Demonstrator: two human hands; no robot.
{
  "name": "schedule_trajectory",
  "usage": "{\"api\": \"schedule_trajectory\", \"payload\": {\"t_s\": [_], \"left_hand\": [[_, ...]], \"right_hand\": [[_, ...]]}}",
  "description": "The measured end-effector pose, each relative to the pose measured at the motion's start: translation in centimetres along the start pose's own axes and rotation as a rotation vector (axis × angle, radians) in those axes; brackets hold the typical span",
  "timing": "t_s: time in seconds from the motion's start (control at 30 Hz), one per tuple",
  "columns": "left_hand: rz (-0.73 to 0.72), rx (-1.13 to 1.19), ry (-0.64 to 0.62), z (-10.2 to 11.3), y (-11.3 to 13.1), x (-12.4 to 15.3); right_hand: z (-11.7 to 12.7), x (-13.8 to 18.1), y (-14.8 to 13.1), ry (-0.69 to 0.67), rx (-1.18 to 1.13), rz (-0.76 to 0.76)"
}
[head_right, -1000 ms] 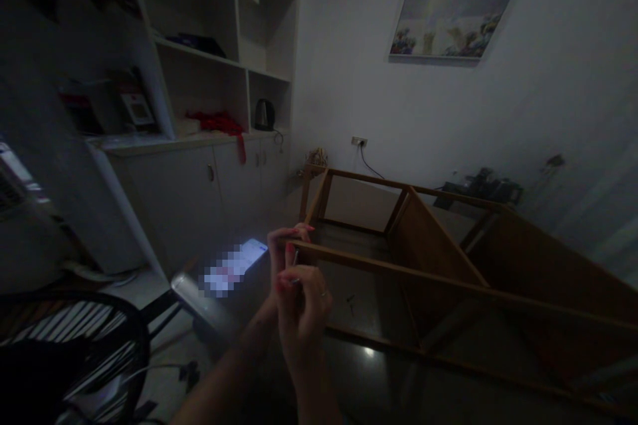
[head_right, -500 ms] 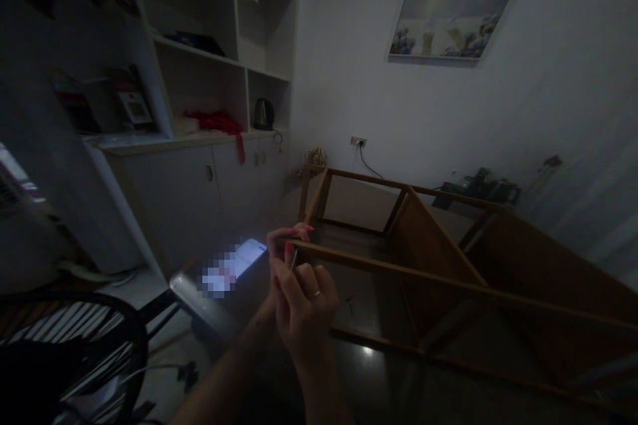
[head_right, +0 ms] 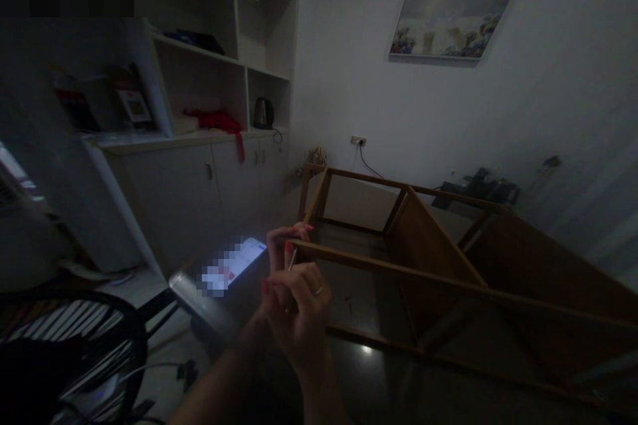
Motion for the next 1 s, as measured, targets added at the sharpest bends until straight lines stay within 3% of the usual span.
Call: {"api": "schedule_trajectory", "payload": {"t_s": [0.13,0.27,0.5,0.83,1.0], "left_hand": [[-0.080,0.080,-0.018,-0.2,0.5,-0.2],[-0.050,0.056,-0.059,-0.7,0.4,-0.4],[-0.070,0.092,-0.041,-1.1,1.1,-0.6],[0.030,-0.009,-0.036,-0.6,0.6,-0.1],[-0.021,0.012,-0.038,-0.9,1.1,-0.4]], "right_hand": [[-0.1,0.3,-0.2,0.028,0.051,0.018],[0.1,1.6,1.1,0.109,0.022,-0.066],[0.5,1.4,1.0,0.097,-0.023,-0.019],[0.1,1.2,2.1,0.081,-0.139,-0.129],[0.0,1.3,1.9,0.118,-0.117,-0.111]]}}
Point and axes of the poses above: each hand's wrist, its own x-axis away from the middle knuckle, its own z-axis out of the back of the hand, y = z × x, the point moved 10 cm from there along -x, towards the middle knuckle, and after that the axes turned 11 degrees about x, right-handed, at the moved point
